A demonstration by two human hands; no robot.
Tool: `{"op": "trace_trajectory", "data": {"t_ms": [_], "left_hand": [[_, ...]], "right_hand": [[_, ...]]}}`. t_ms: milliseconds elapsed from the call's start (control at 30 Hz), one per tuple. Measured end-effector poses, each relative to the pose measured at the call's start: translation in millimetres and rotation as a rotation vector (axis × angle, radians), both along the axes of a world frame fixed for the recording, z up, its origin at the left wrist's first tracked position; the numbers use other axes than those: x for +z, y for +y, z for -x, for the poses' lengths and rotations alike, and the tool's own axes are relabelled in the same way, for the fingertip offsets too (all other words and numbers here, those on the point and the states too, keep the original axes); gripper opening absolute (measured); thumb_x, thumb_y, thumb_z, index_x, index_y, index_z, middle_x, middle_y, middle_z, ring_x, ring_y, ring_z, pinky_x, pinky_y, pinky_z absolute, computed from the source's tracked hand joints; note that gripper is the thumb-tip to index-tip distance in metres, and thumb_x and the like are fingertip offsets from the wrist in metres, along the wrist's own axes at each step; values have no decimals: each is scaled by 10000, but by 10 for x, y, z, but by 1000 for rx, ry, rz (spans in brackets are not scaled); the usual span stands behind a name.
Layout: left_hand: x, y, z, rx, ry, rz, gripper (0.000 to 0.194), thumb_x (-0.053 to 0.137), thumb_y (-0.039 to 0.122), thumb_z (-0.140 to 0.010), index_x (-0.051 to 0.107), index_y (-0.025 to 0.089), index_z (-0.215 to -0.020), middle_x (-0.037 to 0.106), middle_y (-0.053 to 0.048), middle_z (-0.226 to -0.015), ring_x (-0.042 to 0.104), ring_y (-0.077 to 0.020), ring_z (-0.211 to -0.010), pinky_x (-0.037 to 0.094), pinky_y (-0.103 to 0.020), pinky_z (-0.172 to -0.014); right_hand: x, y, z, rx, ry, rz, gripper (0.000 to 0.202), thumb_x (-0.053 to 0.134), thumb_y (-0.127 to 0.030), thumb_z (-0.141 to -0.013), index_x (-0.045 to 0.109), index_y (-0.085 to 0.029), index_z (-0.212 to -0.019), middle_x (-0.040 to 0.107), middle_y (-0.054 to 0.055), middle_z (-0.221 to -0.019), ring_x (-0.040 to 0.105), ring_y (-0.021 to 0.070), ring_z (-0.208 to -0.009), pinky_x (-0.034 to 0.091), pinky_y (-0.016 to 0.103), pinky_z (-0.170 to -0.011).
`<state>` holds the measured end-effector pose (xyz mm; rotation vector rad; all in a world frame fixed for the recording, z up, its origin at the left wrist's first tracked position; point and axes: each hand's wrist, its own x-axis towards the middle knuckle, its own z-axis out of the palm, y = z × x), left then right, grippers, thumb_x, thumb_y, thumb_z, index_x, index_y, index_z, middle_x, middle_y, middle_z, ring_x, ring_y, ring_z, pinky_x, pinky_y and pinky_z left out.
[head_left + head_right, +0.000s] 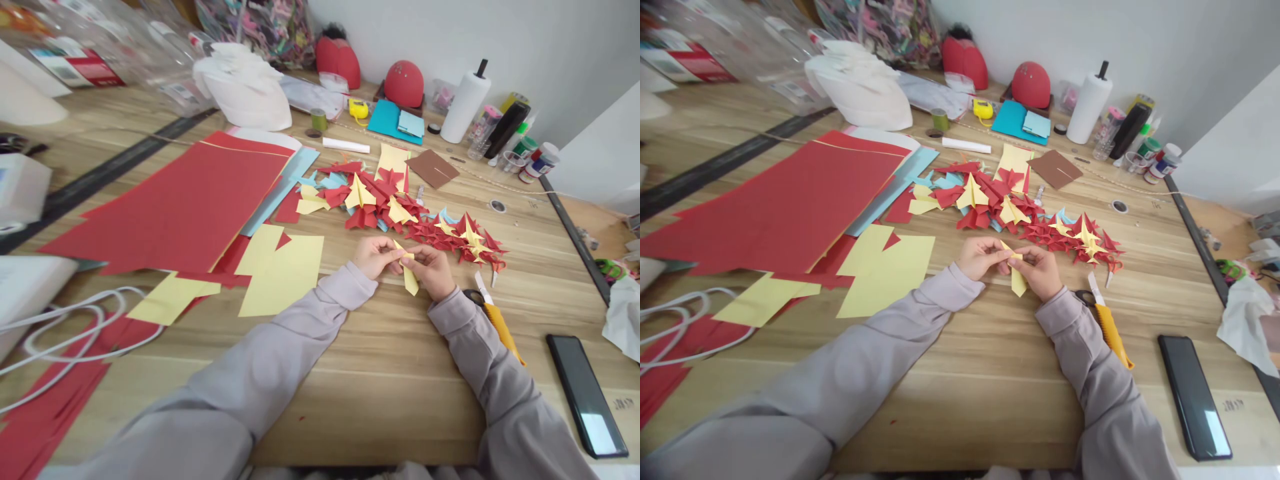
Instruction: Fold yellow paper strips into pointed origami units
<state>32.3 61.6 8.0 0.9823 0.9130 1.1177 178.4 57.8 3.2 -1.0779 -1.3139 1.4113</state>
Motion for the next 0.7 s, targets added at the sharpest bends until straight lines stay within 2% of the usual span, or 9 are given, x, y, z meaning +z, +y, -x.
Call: {"op": "trace_trajectory", "data": {"t_ms": [233,500,600,700], "left_hand": [[-12,-10,3,-20,10,-35,322,745,382,-599,610,90,-623,604,-34,-439,573,-127,-393,489,-224,-431],[9,-5,1,-30,-58,4,378,722,452,-600,607,94,-641,591,-10,-482,557,-118,-369,457,-217,-382],[3,5,-8,38,-94,11,378,728,452,-589,597,103,-650,592,-3,-500,541,-114,-352,444,-222,-358],[-8,21,-16,145,-127,-21,361,771,380,-543,616,110,-727,581,19,-469,530,-111,-351,440,-219,-359]], "right_hand": [[24,-14,7,-6,75,26,280,811,-310,-511,643,-171,-686,659,-13,-581,576,110,-505,442,232,-502],[5,-1,-20,-29,142,48,226,775,-310,-574,663,-177,-718,677,-2,-614,600,122,-527,445,233,-510],[1,-1,-20,-21,126,64,218,774,-298,-576,660,-175,-715,679,-1,-617,588,116,-511,429,226,-488],[-1,-4,-15,-27,105,73,225,784,-283,-558,655,-170,-705,671,-8,-593,563,100,-478,395,207,-452]]}}
